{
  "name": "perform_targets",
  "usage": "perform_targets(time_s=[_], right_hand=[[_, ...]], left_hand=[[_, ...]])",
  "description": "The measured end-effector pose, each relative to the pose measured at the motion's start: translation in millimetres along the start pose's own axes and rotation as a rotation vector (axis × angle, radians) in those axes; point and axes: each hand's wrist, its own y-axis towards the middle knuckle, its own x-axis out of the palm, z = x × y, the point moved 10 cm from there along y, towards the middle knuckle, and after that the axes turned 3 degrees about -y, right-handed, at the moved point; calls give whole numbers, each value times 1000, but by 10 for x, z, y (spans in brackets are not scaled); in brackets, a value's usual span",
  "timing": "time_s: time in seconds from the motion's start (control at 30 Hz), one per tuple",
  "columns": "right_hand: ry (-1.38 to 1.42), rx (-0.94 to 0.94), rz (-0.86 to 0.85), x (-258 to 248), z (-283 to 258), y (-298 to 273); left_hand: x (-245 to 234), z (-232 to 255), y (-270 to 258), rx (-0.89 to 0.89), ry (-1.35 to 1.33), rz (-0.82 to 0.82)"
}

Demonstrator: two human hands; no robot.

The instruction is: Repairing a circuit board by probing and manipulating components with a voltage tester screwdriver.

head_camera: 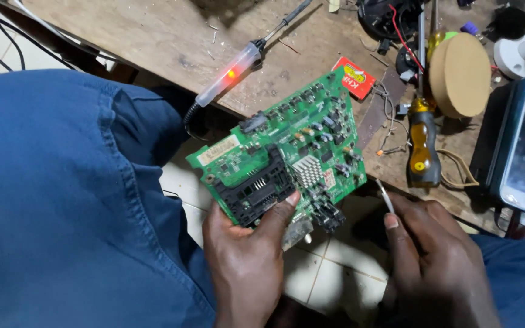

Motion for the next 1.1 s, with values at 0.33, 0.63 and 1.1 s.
perform_targets(time_s=[0.33,0.63,1.1], right_hand=[[226,169,-36,-38,-264,75],[410,259,-85,2,-346,156],[-4,63,-142,-108,-633,223]], left_hand=[[37,227,-89,245,29,-50],[44,282,-187,297,182,-60],[274,594,-486,695,266,-351]])
